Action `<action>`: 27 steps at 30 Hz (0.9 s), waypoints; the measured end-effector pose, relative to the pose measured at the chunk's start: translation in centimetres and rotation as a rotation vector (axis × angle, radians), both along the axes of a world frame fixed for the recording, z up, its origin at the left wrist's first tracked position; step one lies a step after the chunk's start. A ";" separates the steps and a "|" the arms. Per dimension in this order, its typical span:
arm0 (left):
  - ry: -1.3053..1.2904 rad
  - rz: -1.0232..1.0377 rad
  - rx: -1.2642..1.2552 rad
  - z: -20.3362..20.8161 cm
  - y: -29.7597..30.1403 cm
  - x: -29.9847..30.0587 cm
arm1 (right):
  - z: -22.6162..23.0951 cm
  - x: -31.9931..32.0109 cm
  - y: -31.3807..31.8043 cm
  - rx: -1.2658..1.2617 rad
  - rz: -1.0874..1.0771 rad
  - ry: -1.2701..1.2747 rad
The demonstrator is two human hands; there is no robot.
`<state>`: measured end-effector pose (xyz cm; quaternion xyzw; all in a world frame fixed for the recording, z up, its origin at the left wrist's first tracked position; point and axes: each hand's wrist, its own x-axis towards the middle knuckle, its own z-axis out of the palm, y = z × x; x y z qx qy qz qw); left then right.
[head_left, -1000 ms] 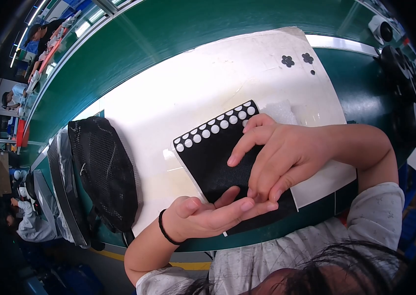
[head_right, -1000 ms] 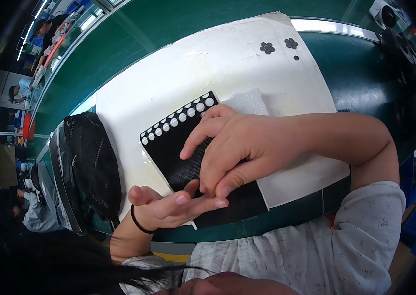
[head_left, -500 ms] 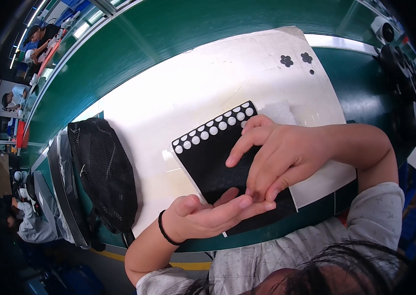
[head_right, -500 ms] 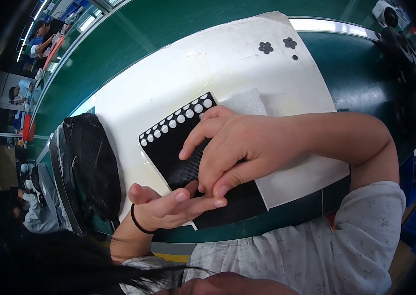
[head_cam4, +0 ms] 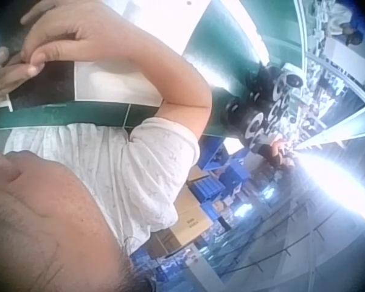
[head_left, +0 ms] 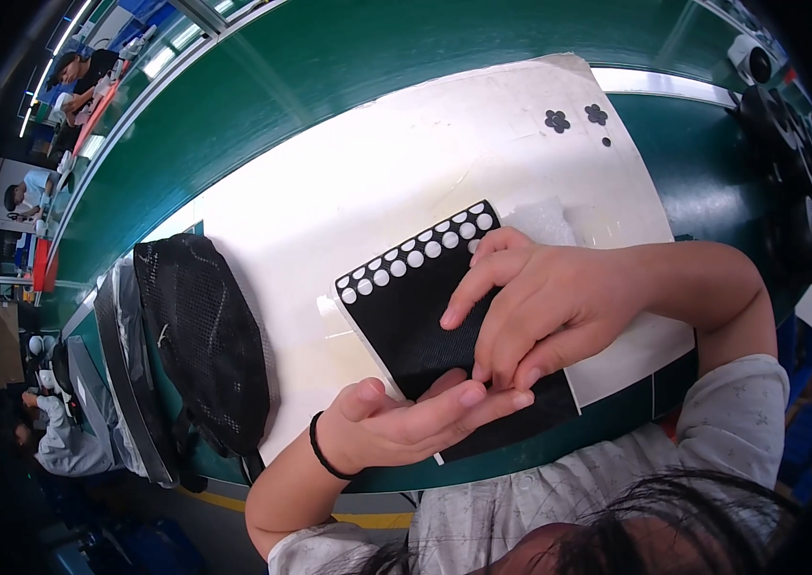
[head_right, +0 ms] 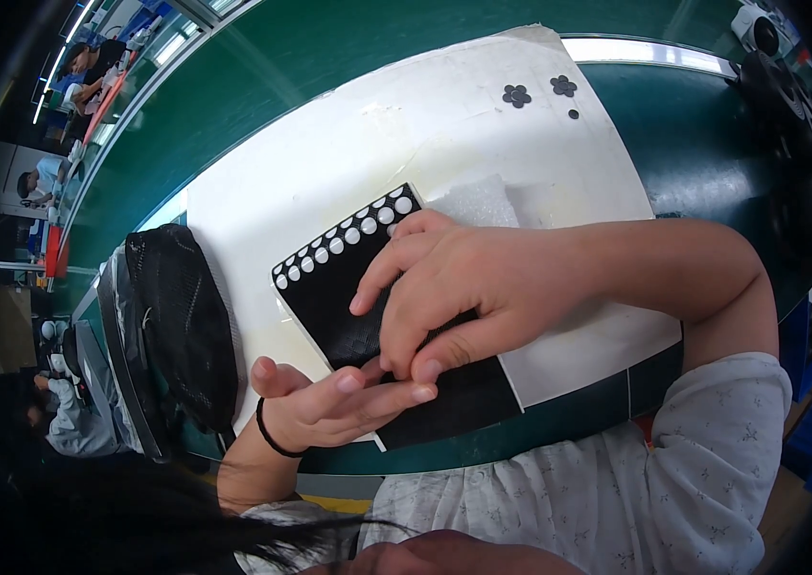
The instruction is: Assembling camera housing by picking up small components and placing them into a plastic fixture on an assembly line.
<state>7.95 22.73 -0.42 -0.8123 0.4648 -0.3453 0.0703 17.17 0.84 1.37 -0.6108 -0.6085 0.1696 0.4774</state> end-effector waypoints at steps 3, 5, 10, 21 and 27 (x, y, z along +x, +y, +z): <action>-0.015 0.016 -0.028 -0.3 -0.1 0.0 | -0.1 0.0 -0.1 0.065 -0.011 -0.043; -0.021 0.027 -0.057 -0.4 -0.2 0.1 | -0.2 0.1 -0.1 0.117 -0.016 -0.078; -0.013 0.014 -0.047 -0.1 -0.2 0.3 | 0.0 0.1 -0.2 0.198 -0.045 -0.184; 0.036 -0.009 -0.018 0.0 0.0 0.3 | 0.8 0.3 -0.5 0.201 -0.030 -0.279; 0.030 -0.037 -0.042 -0.1 -0.1 0.5 | 0.7 0.5 -0.5 0.210 -0.007 -0.339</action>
